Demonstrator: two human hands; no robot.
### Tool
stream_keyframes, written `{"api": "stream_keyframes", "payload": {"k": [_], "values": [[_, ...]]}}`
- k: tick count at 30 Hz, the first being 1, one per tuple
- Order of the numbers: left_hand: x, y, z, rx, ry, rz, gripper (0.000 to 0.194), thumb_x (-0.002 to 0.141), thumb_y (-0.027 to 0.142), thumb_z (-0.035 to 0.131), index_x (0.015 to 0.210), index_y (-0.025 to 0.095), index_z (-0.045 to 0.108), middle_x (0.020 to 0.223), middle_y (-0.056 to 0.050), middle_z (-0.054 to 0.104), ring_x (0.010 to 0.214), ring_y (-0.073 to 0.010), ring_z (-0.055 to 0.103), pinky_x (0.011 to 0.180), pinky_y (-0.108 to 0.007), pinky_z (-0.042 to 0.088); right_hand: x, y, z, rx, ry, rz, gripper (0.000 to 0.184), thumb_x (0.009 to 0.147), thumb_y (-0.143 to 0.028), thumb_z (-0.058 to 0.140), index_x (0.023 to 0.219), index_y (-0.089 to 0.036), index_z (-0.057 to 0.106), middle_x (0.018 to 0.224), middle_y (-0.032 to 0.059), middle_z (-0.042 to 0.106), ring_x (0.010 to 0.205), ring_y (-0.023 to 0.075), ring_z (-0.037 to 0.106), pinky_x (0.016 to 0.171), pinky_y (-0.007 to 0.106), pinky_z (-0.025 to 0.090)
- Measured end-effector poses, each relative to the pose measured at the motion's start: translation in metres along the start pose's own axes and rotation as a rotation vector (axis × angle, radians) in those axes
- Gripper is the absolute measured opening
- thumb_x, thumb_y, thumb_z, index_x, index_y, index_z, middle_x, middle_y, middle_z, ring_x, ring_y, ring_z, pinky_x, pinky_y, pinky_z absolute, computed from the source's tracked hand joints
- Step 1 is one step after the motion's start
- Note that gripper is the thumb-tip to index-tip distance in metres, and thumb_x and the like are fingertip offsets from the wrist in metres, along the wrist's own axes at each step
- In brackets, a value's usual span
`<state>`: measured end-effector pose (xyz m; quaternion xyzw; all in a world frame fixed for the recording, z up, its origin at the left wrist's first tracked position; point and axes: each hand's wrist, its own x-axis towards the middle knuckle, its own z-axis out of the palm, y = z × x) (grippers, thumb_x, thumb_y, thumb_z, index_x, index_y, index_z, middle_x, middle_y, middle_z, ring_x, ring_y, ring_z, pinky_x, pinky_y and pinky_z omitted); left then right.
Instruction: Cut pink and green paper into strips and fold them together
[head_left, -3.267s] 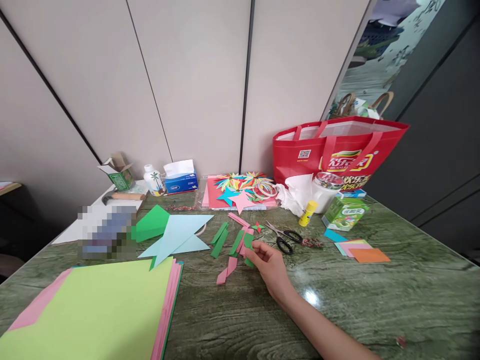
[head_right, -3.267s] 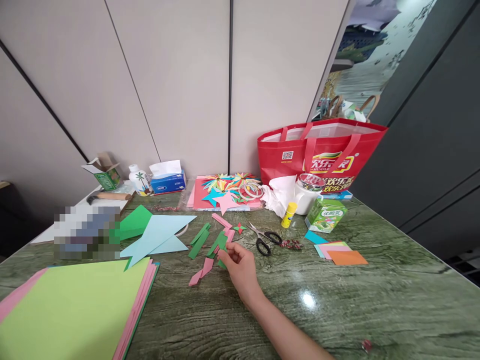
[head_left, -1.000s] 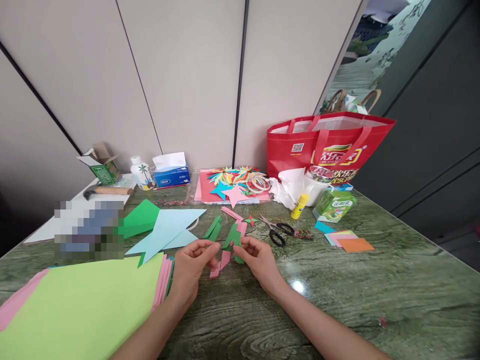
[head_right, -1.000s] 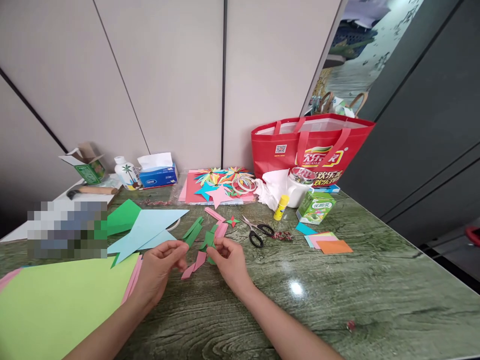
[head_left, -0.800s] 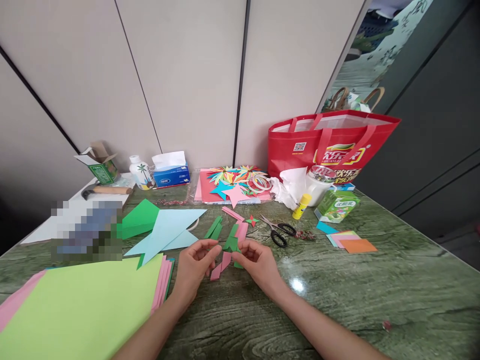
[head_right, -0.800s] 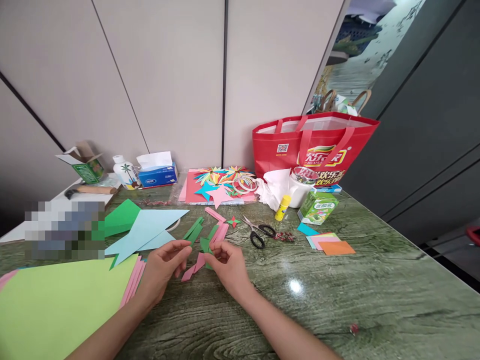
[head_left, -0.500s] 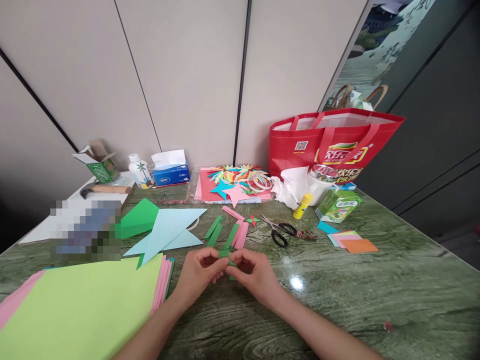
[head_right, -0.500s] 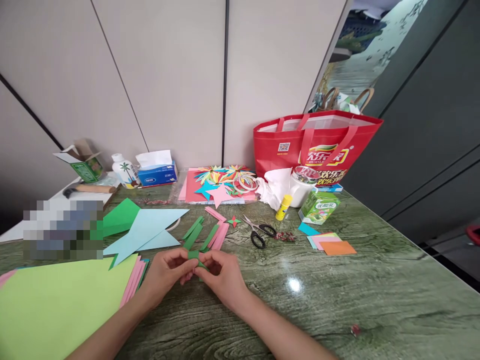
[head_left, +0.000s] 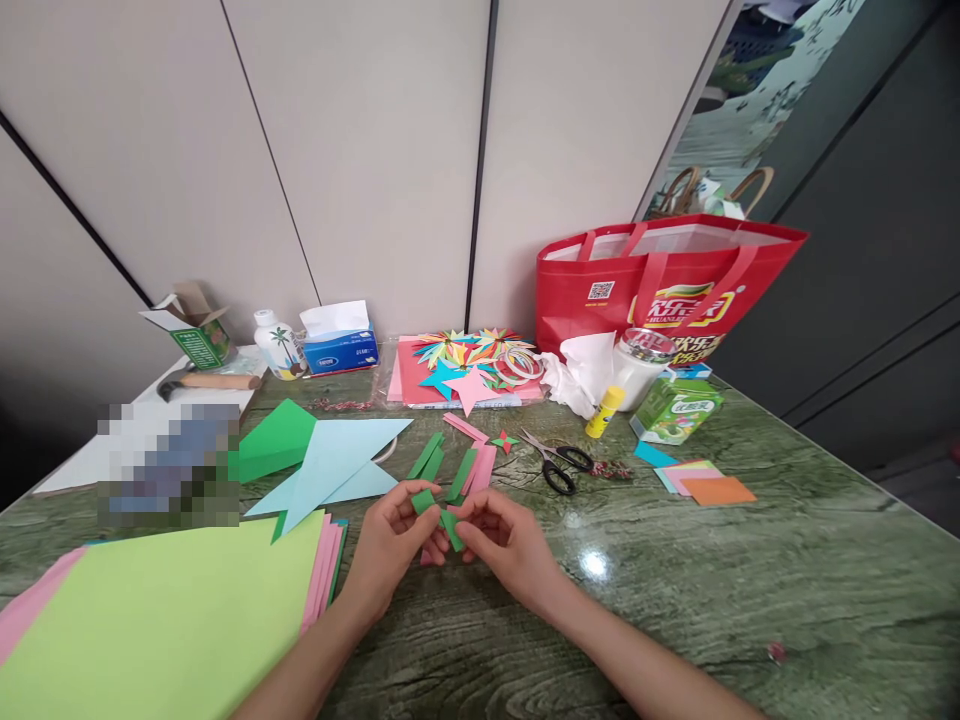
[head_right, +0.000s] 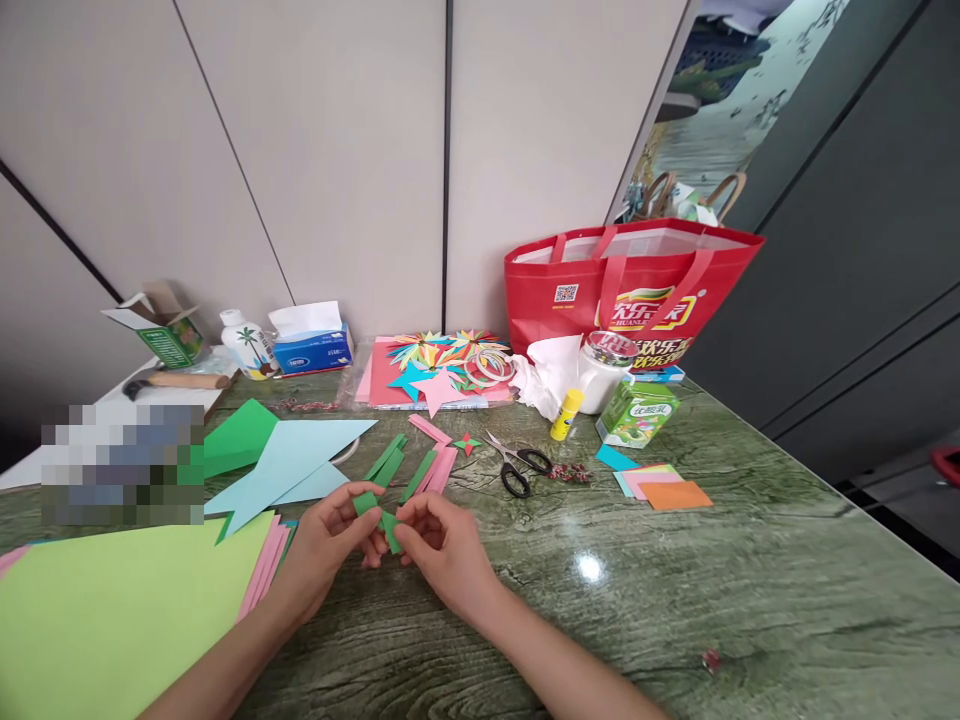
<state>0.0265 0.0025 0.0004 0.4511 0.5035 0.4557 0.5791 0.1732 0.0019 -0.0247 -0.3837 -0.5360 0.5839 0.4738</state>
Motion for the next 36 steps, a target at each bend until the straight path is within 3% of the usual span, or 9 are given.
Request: {"api": "stream_keyframes", "payload": {"k": [4, 7, 13, 16, 22, 28, 32, 36], "values": [[0.0, 0.001, 0.001, -0.042, -0.028, -0.049, 0.021, 0.068, 0.03, 0.062, 0.08, 0.015, 0.055, 0.048, 0.002, 0.06, 0.038, -0.0104, 0.052, 0.041, -0.02, 0.039, -0.002, 0.0, -0.001, -0.052, -0.038, -0.112, 0.025, 0.061, -0.019, 0.069, 0.085, -0.022, 0.063, 0.089, 0.0035, 0.052, 0.072, 0.0157, 0.056, 0.058, 0.026, 0.05], [0.0, 0.0, -0.001, -0.118, -0.074, -0.074, 0.02, 0.069, 0.029, 0.063, 0.08, 0.014, 0.055, 0.052, 0.0, 0.062, 0.045, -0.0102, 0.054, 0.044, -0.019, 0.04, -0.002, -0.001, -0.001, -0.12, -0.02, -0.164, 0.023, 0.061, -0.019, 0.07, 0.084, -0.022, 0.065, 0.087, 0.0046, 0.055, 0.079, 0.0178, 0.057, 0.063, 0.027, 0.05], [-0.001, -0.001, -0.005, -0.104, -0.201, -0.074, 0.021, 0.065, 0.023, 0.069, 0.081, 0.013, 0.059, 0.064, -0.002, 0.065, 0.056, -0.0112, 0.058, 0.053, -0.02, 0.042, 0.0, -0.007, -0.001, -0.053, 0.041, -0.071, 0.01, 0.07, -0.024, 0.061, 0.076, -0.017, 0.064, 0.063, 0.001, 0.058, 0.053, 0.012, 0.056, 0.049, 0.023, 0.048], [-0.001, -0.002, -0.005, -0.049, -0.182, -0.051, 0.015, 0.07, 0.027, 0.064, 0.068, 0.012, 0.059, 0.057, -0.002, 0.064, 0.048, -0.0091, 0.055, 0.049, -0.019, 0.04, -0.001, -0.007, -0.001, -0.074, 0.023, -0.041, 0.011, 0.073, -0.025, 0.058, 0.074, -0.015, 0.062, 0.055, -0.001, 0.056, 0.047, 0.0102, 0.053, 0.047, 0.022, 0.046], [-0.003, -0.002, -0.001, 0.023, -0.089, -0.03, 0.022, 0.07, 0.028, 0.063, 0.057, 0.013, 0.054, 0.05, 0.0, 0.061, 0.043, -0.0089, 0.053, 0.046, -0.019, 0.039, -0.002, -0.004, -0.001, -0.266, 0.035, -0.069, 0.008, 0.07, -0.021, 0.058, 0.075, -0.015, 0.062, 0.066, 0.0012, 0.06, 0.056, 0.0106, 0.052, 0.05, 0.02, 0.043], [-0.005, 0.001, 0.002, 0.07, -0.133, -0.032, 0.021, 0.069, 0.03, 0.063, 0.059, 0.012, 0.056, 0.05, -0.001, 0.06, 0.042, -0.0103, 0.053, 0.045, -0.021, 0.042, -0.002, -0.01, 0.001, -0.101, 0.009, 0.09, 0.01, 0.067, -0.023, 0.06, 0.068, -0.015, 0.055, 0.049, -0.0053, 0.05, 0.041, 0.0066, 0.045, 0.041, 0.018, 0.038], [-0.004, 0.001, 0.002, 0.073, -0.089, -0.022, 0.022, 0.069, 0.027, 0.063, 0.056, 0.012, 0.054, 0.048, 0.0, 0.06, 0.041, -0.0087, 0.052, 0.045, -0.02, 0.041, -0.002, -0.013, 0.002, -0.002, -0.02, 0.091, 0.014, 0.066, -0.025, 0.063, 0.067, -0.014, 0.055, 0.054, -0.0031, 0.055, 0.046, 0.0072, 0.048, 0.047, 0.02, 0.043], [-0.002, -0.002, 0.001, 0.013, -0.079, -0.025, 0.018, 0.07, 0.029, 0.061, 0.065, 0.013, 0.055, 0.05, 0.0, 0.061, 0.042, -0.0107, 0.054, 0.042, -0.021, 0.043, -0.002, -0.012, 0.001, 0.005, 0.028, 0.048, 0.015, 0.067, -0.024, 0.063, 0.077, -0.015, 0.056, 0.061, -0.002, 0.057, 0.052, 0.009, 0.053, 0.051, 0.022, 0.047]]}}
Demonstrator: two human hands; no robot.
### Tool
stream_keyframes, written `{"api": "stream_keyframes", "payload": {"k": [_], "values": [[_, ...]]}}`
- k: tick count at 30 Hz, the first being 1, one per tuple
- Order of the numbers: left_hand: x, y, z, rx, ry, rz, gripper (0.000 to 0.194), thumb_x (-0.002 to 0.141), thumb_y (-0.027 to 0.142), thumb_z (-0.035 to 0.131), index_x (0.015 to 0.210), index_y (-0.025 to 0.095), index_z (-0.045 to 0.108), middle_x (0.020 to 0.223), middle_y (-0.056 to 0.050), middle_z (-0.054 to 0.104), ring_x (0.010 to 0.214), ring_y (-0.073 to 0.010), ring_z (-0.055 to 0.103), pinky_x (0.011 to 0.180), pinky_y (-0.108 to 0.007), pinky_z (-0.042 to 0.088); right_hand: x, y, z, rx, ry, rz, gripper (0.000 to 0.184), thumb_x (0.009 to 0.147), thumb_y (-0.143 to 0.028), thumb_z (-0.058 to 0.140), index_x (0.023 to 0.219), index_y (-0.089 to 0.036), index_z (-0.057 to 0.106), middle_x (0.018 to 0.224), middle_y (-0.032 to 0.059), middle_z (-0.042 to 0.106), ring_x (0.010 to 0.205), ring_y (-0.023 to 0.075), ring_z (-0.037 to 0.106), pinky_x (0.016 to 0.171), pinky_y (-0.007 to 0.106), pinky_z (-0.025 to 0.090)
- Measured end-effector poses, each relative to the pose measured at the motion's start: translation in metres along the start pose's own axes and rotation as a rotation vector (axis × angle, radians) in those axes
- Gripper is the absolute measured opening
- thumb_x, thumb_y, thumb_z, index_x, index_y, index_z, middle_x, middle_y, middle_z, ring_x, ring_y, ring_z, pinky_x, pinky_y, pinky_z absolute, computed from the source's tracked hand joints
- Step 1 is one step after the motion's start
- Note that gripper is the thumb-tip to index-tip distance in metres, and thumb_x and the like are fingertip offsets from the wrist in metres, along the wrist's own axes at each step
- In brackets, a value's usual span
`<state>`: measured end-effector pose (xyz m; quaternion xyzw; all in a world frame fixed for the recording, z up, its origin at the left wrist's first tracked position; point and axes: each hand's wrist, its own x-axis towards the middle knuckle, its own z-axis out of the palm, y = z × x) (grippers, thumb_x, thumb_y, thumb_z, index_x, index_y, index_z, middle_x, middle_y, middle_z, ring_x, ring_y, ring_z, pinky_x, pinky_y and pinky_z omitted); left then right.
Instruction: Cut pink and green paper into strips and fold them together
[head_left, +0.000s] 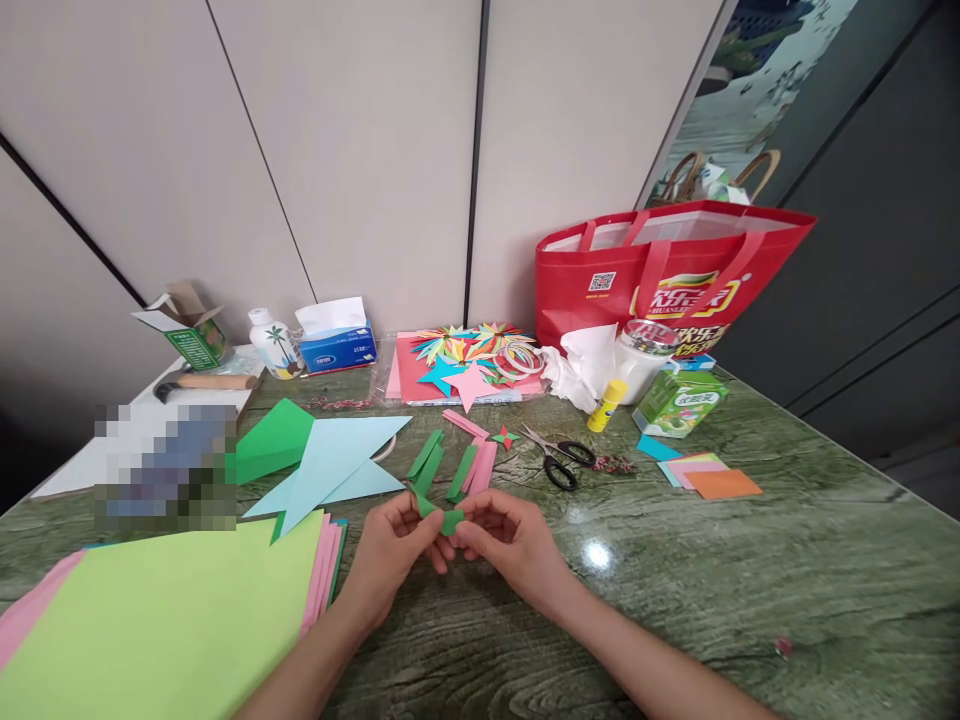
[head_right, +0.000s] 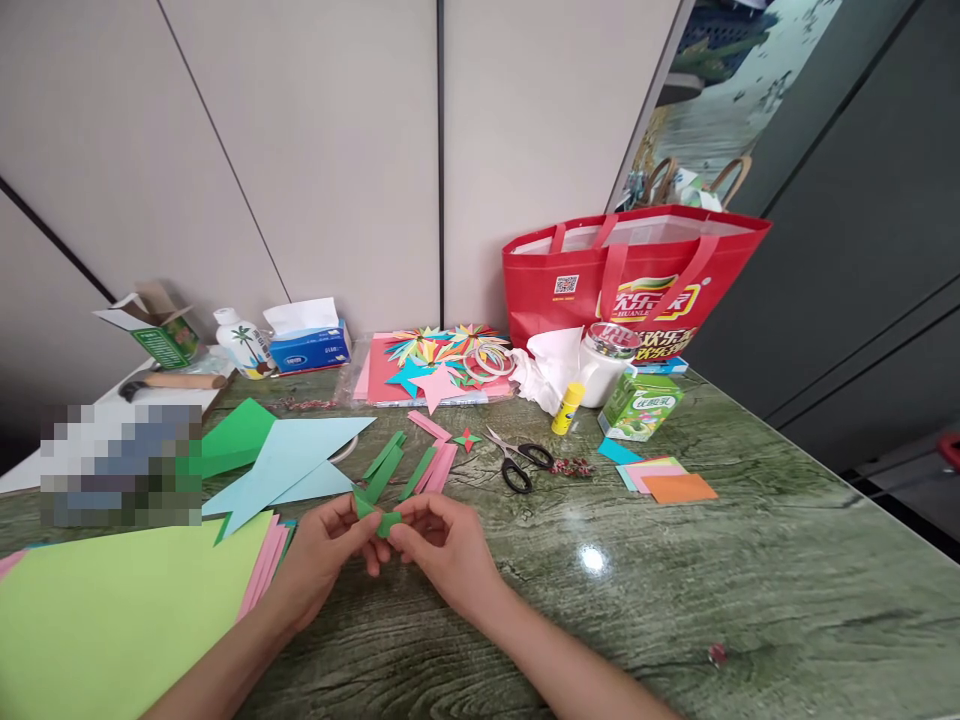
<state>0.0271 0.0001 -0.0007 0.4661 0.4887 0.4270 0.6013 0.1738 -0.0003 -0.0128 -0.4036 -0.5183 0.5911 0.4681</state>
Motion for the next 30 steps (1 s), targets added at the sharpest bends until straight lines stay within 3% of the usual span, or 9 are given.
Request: {"api": "stream_keyframes", "payload": {"k": [5, 11, 17, 23, 30], "values": [[0.0013, -0.0022, -0.0015, -0.047, 0.011, -0.02, 0.018, 0.071, 0.029, 0.061, 0.067, 0.013, 0.054, 0.053, -0.001, 0.062, 0.044, -0.0132, 0.057, 0.041, -0.022, 0.045, -0.002, 0.0034, -0.0024, -0.107, -0.055, -0.083, 0.01, 0.074, -0.018, 0.055, 0.083, -0.017, 0.058, 0.068, -0.0006, 0.056, 0.06, 0.0108, 0.056, 0.055, 0.022, 0.048], [0.0016, -0.0021, -0.0047, -0.042, 0.039, -0.032, 0.018, 0.071, 0.028, 0.063, 0.063, 0.013, 0.057, 0.049, -0.002, 0.064, 0.041, -0.0099, 0.056, 0.043, -0.019, 0.045, -0.0032, 0.005, -0.005, -0.347, -0.064, -0.284, 0.016, 0.073, -0.011, 0.054, 0.085, -0.019, 0.061, 0.076, 0.0023, 0.057, 0.068, 0.0126, 0.056, 0.057, 0.021, 0.046], [0.0017, -0.0011, -0.0054, -0.037, 0.06, -0.049, 0.018, 0.067, 0.028, 0.066, 0.069, 0.01, 0.064, 0.052, -0.002, 0.065, 0.047, -0.0124, 0.059, 0.048, -0.022, 0.05, -0.0014, 0.0095, -0.0093, -0.481, -0.037, -0.461, 0.011, 0.077, -0.017, 0.055, 0.082, -0.02, 0.063, 0.076, 0.004, 0.06, 0.068, 0.0139, 0.056, 0.056, 0.023, 0.045], [0.0013, -0.0002, -0.0035, -0.105, 0.102, -0.071, 0.019, 0.059, 0.024, 0.072, 0.072, 0.011, 0.064, 0.057, -0.002, 0.068, 0.052, -0.0168, 0.064, 0.051, -0.027, 0.053, -0.0015, 0.0034, -0.0088, -0.482, 0.012, -0.411, 0.008, 0.076, -0.021, 0.057, 0.077, -0.02, 0.065, 0.073, 0.0039, 0.06, 0.066, 0.0145, 0.056, 0.056, 0.024, 0.043], [-0.0021, 0.0034, 0.0015, -0.089, 0.139, -0.064, 0.022, 0.055, 0.025, 0.074, 0.066, 0.012, 0.061, 0.055, -0.003, 0.068, 0.051, -0.0188, 0.065, 0.053, -0.029, 0.055, 0.0013, 0.0048, -0.0051, -0.208, 0.075, -0.158, 0.007, 0.068, -0.025, 0.065, 0.067, -0.018, 0.063, 0.069, 0.0024, 0.06, 0.063, 0.0142, 0.055, 0.055, 0.024, 0.046]]}}
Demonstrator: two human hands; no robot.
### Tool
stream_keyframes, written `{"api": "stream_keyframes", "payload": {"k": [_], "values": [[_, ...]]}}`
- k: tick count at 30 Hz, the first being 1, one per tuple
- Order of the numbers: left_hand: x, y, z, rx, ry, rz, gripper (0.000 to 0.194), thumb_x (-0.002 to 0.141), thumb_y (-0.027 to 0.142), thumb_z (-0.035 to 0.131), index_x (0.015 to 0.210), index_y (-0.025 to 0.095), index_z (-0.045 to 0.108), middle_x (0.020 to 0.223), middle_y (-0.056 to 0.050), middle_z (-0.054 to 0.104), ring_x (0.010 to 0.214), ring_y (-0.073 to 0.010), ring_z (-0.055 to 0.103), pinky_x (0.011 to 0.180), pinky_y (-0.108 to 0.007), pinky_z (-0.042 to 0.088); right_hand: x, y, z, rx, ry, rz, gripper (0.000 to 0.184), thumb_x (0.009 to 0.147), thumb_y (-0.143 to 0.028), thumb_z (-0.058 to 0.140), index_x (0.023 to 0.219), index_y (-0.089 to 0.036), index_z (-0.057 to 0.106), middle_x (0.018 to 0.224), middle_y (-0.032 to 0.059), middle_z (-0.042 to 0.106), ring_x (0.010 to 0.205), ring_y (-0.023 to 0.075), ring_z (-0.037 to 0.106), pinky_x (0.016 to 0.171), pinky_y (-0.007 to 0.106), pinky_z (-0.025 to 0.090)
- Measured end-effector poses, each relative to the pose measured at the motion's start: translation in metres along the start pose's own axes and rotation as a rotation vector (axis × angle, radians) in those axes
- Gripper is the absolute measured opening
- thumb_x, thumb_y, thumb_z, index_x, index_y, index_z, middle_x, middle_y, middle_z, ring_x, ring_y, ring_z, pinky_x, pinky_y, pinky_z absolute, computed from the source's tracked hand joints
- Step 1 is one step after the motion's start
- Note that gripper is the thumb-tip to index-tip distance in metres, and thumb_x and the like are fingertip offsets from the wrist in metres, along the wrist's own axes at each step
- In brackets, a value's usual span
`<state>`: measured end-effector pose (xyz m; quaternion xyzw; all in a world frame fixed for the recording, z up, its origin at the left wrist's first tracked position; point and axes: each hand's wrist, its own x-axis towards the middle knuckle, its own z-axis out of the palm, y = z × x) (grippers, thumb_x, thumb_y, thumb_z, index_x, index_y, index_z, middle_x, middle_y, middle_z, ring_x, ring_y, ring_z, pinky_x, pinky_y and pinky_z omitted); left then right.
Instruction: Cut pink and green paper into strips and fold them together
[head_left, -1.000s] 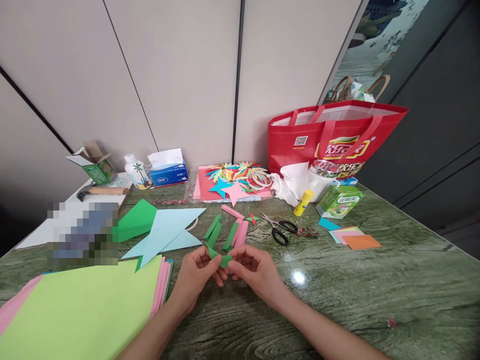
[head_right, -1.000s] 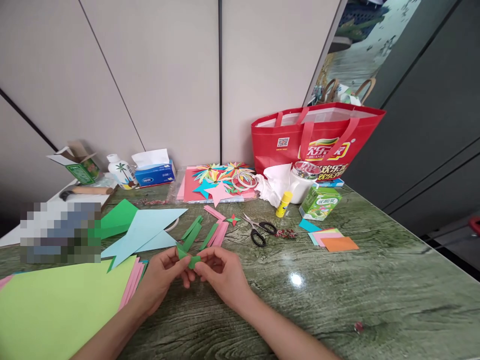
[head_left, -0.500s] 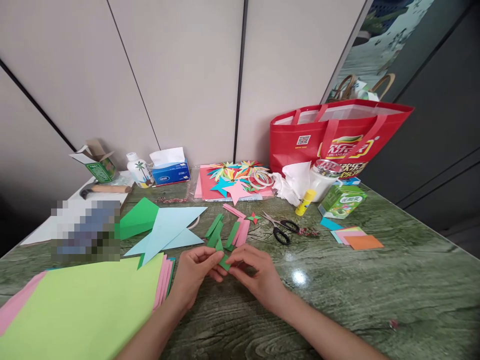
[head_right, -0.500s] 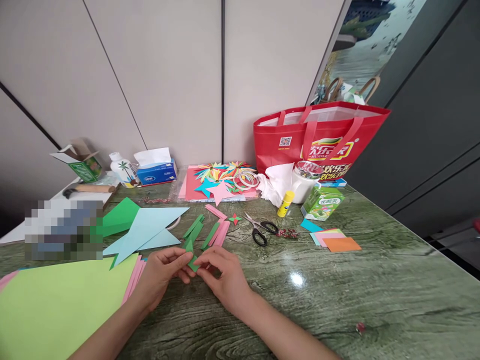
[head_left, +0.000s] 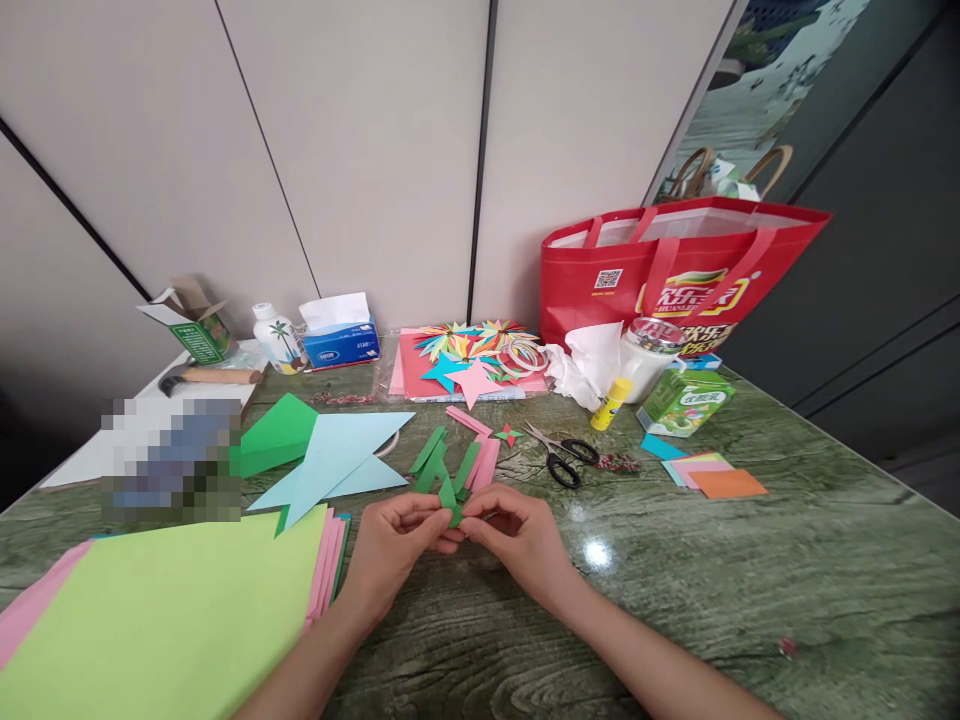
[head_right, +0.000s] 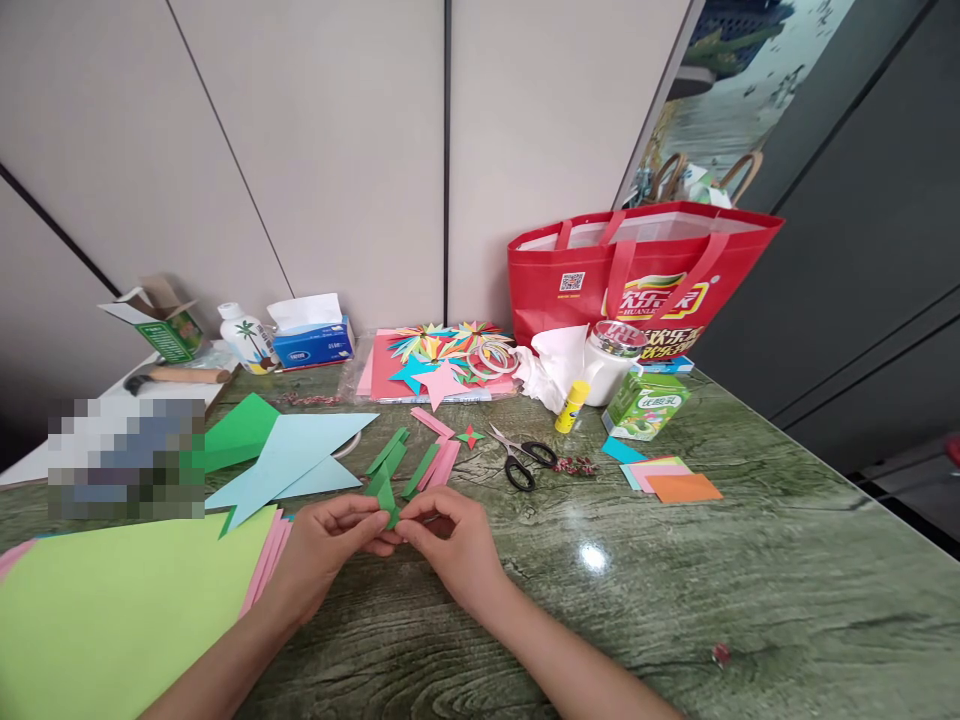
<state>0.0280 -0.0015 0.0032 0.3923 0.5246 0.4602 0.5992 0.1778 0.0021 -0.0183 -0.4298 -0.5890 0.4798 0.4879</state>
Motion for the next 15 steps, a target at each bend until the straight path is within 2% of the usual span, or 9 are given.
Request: {"api": "stream_keyframes", "payload": {"k": [6, 15], "values": [[-0.0026, 0.001, 0.0027, 0.015, -0.081, -0.005, 0.017, 0.061, 0.027, 0.07, 0.063, 0.013, 0.06, 0.059, -0.003, 0.069, 0.057, -0.0189, 0.066, 0.06, -0.03, 0.055, 0.0, 0.0, 0.0018, 0.15, 0.021, 0.14, 0.011, 0.063, -0.024, 0.067, 0.064, -0.017, 0.059, 0.063, -0.0002, 0.059, 0.057, 0.0117, 0.053, 0.054, 0.023, 0.045], [-0.0055, 0.0009, 0.0043, -0.023, -0.093, -0.036, 0.019, 0.059, 0.027, 0.072, 0.062, 0.012, 0.06, 0.058, -0.003, 0.069, 0.057, -0.0195, 0.066, 0.061, -0.031, 0.056, 0.001, -0.0017, 0.0024, 0.159, 0.039, 0.158, 0.017, 0.061, -0.029, 0.068, 0.062, -0.017, 0.057, 0.059, -0.001, 0.057, 0.054, 0.0109, 0.051, 0.051, 0.022, 0.046]]}}
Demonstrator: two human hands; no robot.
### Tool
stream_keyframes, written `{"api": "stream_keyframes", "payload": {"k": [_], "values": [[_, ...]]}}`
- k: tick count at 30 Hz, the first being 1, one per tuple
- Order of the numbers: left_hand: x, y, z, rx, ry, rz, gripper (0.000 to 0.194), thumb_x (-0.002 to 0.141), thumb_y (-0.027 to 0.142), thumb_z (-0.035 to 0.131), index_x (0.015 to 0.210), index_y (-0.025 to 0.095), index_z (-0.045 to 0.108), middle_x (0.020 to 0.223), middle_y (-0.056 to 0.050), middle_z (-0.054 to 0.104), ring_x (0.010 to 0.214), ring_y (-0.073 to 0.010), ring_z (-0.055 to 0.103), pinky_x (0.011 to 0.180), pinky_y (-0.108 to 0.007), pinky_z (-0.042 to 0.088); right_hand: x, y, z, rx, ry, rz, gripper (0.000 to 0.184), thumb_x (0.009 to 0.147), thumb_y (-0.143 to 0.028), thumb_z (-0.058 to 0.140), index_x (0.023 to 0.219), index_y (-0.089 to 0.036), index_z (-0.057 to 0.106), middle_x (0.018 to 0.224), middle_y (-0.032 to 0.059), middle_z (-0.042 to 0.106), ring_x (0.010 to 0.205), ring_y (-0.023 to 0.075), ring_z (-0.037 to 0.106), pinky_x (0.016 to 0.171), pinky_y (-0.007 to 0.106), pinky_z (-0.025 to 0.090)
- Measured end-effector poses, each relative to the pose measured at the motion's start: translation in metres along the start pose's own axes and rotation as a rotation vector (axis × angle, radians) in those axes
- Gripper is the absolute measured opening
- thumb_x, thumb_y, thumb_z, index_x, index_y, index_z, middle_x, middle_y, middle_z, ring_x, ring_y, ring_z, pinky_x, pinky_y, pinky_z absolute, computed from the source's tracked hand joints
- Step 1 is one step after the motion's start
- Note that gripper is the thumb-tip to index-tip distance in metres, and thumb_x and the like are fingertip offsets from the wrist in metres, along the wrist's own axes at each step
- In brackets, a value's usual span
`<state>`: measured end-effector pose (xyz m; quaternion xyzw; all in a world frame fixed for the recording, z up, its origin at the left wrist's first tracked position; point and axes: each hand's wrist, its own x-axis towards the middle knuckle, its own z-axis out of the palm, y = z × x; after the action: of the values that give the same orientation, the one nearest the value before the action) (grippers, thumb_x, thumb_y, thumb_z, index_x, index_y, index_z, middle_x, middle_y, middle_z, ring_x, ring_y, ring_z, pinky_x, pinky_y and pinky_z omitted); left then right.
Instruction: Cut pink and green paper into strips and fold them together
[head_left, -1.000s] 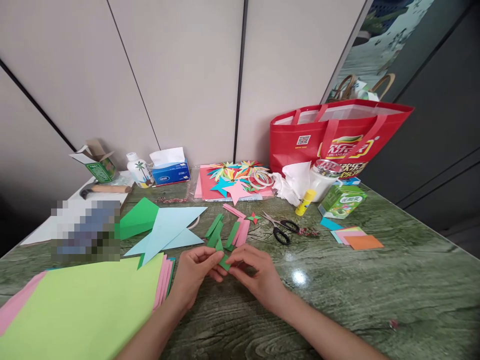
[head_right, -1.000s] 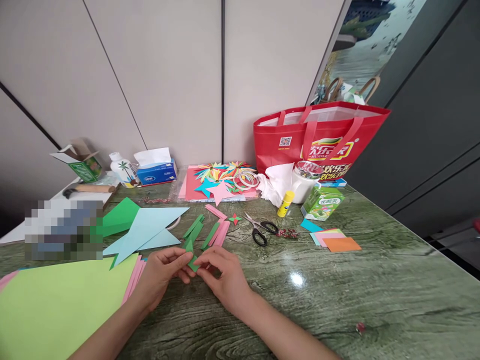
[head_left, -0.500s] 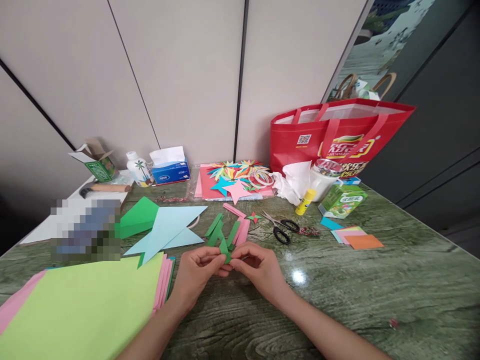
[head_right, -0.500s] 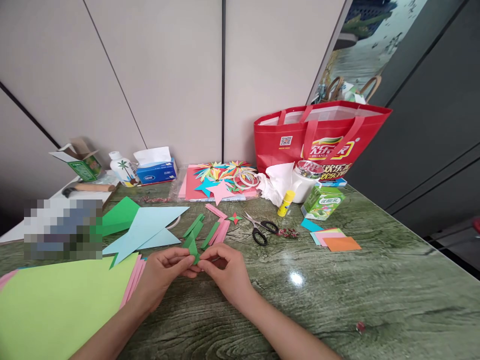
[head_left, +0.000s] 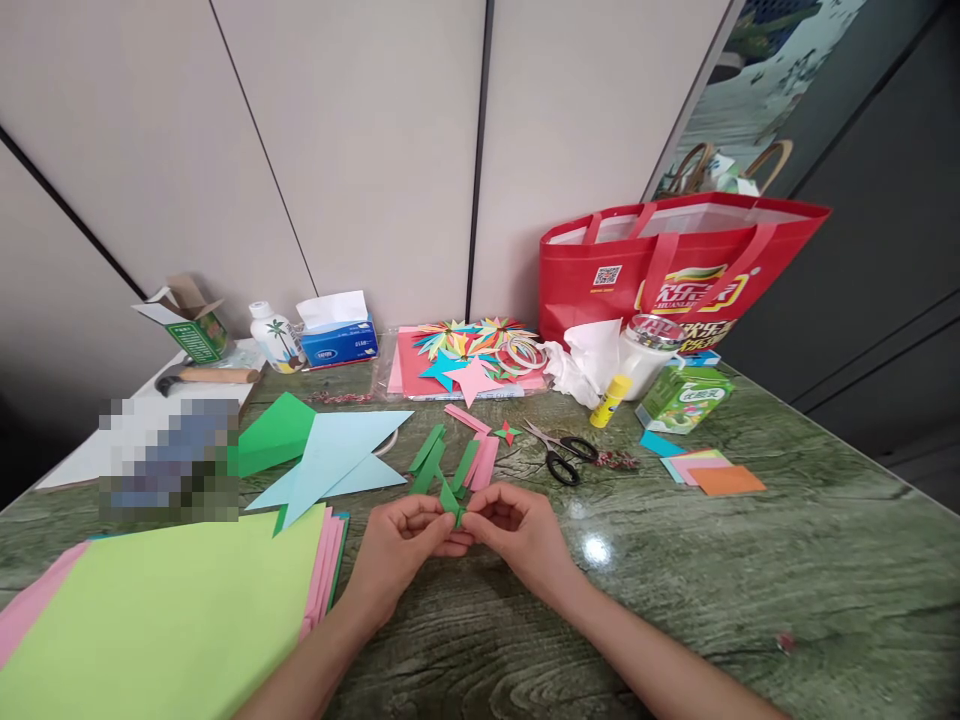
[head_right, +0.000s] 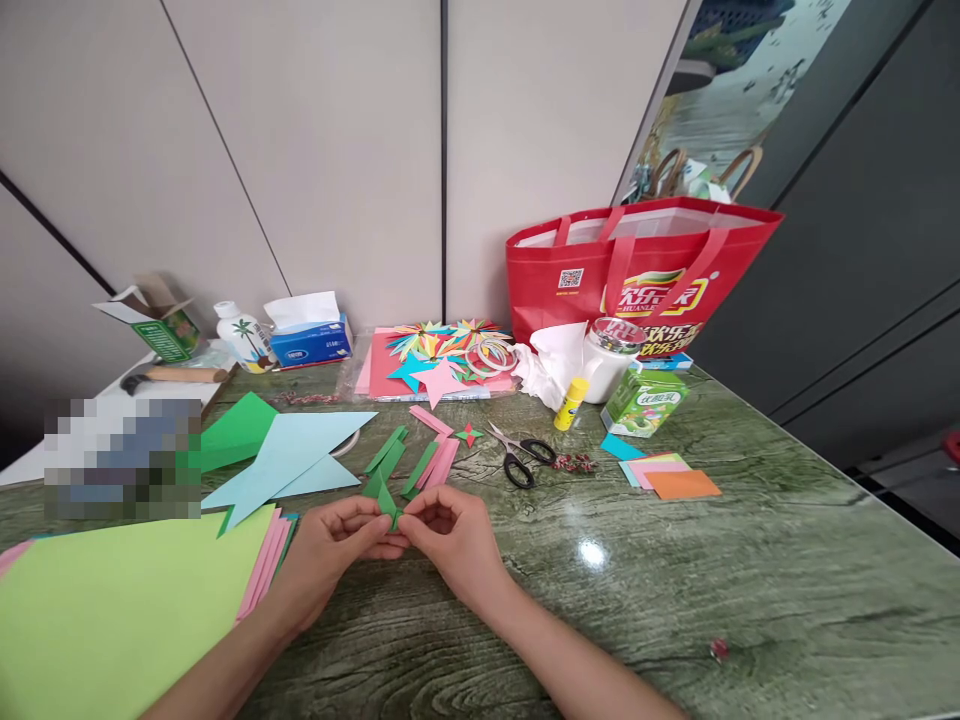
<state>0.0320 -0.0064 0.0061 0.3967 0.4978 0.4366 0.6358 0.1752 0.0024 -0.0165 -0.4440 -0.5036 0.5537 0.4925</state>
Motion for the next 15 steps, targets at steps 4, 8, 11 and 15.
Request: {"api": "stream_keyframes", "payload": {"k": [4, 8, 11, 15], "values": [[-0.0004, 0.0012, 0.0007, -0.014, -0.013, -0.01, 0.021, 0.055, 0.024, 0.075, 0.065, 0.012, 0.061, 0.061, -0.005, 0.07, 0.059, -0.0196, 0.066, 0.063, -0.03, 0.056, 0.0002, 0.0005, 0.0001, 0.031, -0.006, 0.025, 0.018, 0.06, -0.029, 0.069, 0.063, -0.017, 0.056, 0.059, -0.001, 0.057, 0.053, 0.0106, 0.052, 0.052, 0.023, 0.047], [-0.0007, 0.0002, 0.0006, -0.03, -0.004, -0.027, 0.023, 0.053, 0.023, 0.076, 0.063, 0.012, 0.059, 0.06, -0.005, 0.07, 0.059, -0.0196, 0.066, 0.062, -0.03, 0.056, -0.0002, 0.0011, 0.0004, 0.045, -0.022, 0.045, 0.02, 0.06, -0.031, 0.069, 0.063, -0.016, 0.056, 0.06, -0.0009, 0.056, 0.052, 0.0108, 0.053, 0.053, 0.024, 0.048], [0.0, -0.0027, -0.0005, -0.046, 0.0, -0.047, 0.023, 0.054, 0.025, 0.076, 0.061, 0.012, 0.058, 0.059, -0.005, 0.07, 0.059, -0.0188, 0.066, 0.06, -0.029, 0.056, 0.0, -0.0002, 0.0008, 0.039, -0.002, 0.029, 0.022, 0.058, -0.03, 0.07, 0.065, -0.016, 0.055, 0.058, -0.0022, 0.055, 0.052, 0.0099, 0.051, 0.052, 0.022, 0.047], [0.0022, -0.0074, -0.0027, -0.087, -0.022, -0.063, 0.021, 0.056, 0.024, 0.075, 0.061, 0.011, 0.059, 0.061, -0.005, 0.07, 0.06, -0.0174, 0.066, 0.062, -0.027, 0.055, 0.0003, -0.0031, 0.0011, 0.063, 0.016, 0.038, 0.024, 0.056, -0.031, 0.072, 0.065, -0.016, 0.055, 0.056, -0.0031, 0.054, 0.051, 0.0091, 0.05, 0.051, 0.021, 0.045]]}}
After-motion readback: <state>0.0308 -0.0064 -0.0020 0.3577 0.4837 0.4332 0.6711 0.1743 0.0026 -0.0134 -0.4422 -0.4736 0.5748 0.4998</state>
